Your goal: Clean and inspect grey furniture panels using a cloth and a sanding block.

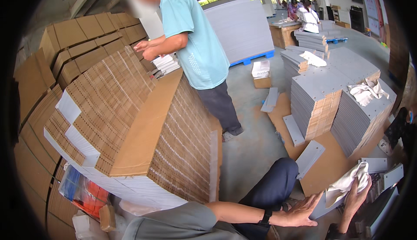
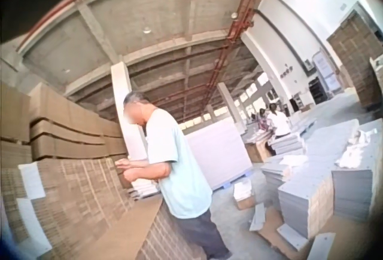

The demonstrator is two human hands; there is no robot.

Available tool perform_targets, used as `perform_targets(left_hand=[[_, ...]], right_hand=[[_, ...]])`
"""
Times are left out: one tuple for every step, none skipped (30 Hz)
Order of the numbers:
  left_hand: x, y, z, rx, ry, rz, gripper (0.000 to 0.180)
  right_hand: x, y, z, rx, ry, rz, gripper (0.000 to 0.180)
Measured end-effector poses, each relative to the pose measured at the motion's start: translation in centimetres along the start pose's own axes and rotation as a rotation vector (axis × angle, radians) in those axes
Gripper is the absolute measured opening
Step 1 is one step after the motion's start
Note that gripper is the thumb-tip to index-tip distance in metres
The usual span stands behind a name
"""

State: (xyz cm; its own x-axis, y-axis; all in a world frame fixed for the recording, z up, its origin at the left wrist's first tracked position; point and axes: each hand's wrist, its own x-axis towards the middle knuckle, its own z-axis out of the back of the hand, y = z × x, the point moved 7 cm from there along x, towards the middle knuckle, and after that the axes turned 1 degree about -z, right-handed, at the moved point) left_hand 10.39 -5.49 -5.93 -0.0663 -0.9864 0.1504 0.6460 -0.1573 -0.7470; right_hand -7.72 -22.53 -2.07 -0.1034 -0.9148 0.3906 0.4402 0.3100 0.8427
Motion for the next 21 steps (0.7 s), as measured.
perform_targets(left_hand=[[0.2,0.3,-0.5,-0.001,0.022,0.086,0.131],[0.5,0.5,-0.8,-0.027,-0.062,0.055,0.125],[0.7,0.6,-1.2,-0.031,-0.057,0.049,0.125],[1.0,1.1,-1.7,-0.037,-0.053,0.078,0.122],[1.2,1.6,-2.1,-0.044,-0.047,0.104,0.119],[1.3,1.7,-2.8,-0.05,-0.094,0.044,0.115],[1.5,1.8,-2.2,-0.137,-0.032,0.027,0.115],[1.5,1.8,-1.5,-0.264,0.01,0.007,0.114],[1.6,2.1,-1.0,-0.388,0.047,-0.012,0.113],[1.9,3.6,-1.6,-0.507,0.059,-0.027,0.111],[2.1,5.0,-2.8,-0.629,0.139,0.002,0.107],[2.5,5.0,-3.4,-0.727,0.186,0.053,0.106],[2.7,4.7,-3.2,-0.82,0.237,0.109,0.105],[2.6,3.6,-3.6,-1.019,0.416,0.261,0.106],[2.9,3.2,-3.3,-1.139,0.365,0.344,0.098],[3.1,3.5,-3.7,-1.284,0.348,0.365,0.089],[3.4,4.0,-4.0,-1.428,0.328,0.387,0.081],[3.3,4.5,-4.2,-1.422,0.326,0.389,0.081],[3.2,4.1,-4.8,-1.511,0.383,0.336,0.073],[3.2,4.0,-5.7,-1.639,0.456,0.289,0.065],[2.8,3.2,-6.0,-1.643,0.472,0.299,0.065]], right_hand=[[-0.4,0.3,-0.4,0.023,0.02,0.047,0.052],[-0.7,0.3,-0.5,0.02,0.039,0.04,0.053],[-0.9,0.4,-0.5,0.016,0.057,0.033,0.053],[-1.2,0.9,-0.2,-0.007,0.058,0.021,0.054],[-0.8,0.6,0.1,-0.019,0.047,0.017,0.054],[-0.6,-0.4,0.7,0.004,0.044,-0.035,0.055],[-0.6,-0.8,1.3,0.029,0.039,-0.093,0.055],[-0.4,-0.7,1.4,0.032,0.032,-0.112,0.055],[-0.1,-0.4,1.2,0.005,0.022,-0.129,0.056],[0.2,0.2,1.4,0.003,-0.017,-0.125,0.056],[0.7,0.6,2.1,0.0,-0.053,-0.117,0.056],[1.2,0.3,3.7,0.013,-0.101,-0.136,0.055],[1.3,-0.5,5.0,-0.009,-0.123,-0.149,0.055],[1.4,-1.2,6.2,0.067,-0.139,-0.138,0.055],[1.4,-1.5,6.9,0.149,-0.151,-0.12,0.054],[0.7,-0.2,6.1,0.182,-0.132,-0.116,0.055],[-0.4,1.0,4.7,0.27,-0.055,-0.123,0.051],[-2.0,3.9,2.6,0.285,0.069,-0.046,0.05],[-3.7,6.7,0.8,0.293,0.19,0.031,0.048],[-5.1,8.3,-1.2,0.096,0.208,0.189,0.048],[-6.1,9.2,-2.0,-0.072,0.215,0.346,0.049]])
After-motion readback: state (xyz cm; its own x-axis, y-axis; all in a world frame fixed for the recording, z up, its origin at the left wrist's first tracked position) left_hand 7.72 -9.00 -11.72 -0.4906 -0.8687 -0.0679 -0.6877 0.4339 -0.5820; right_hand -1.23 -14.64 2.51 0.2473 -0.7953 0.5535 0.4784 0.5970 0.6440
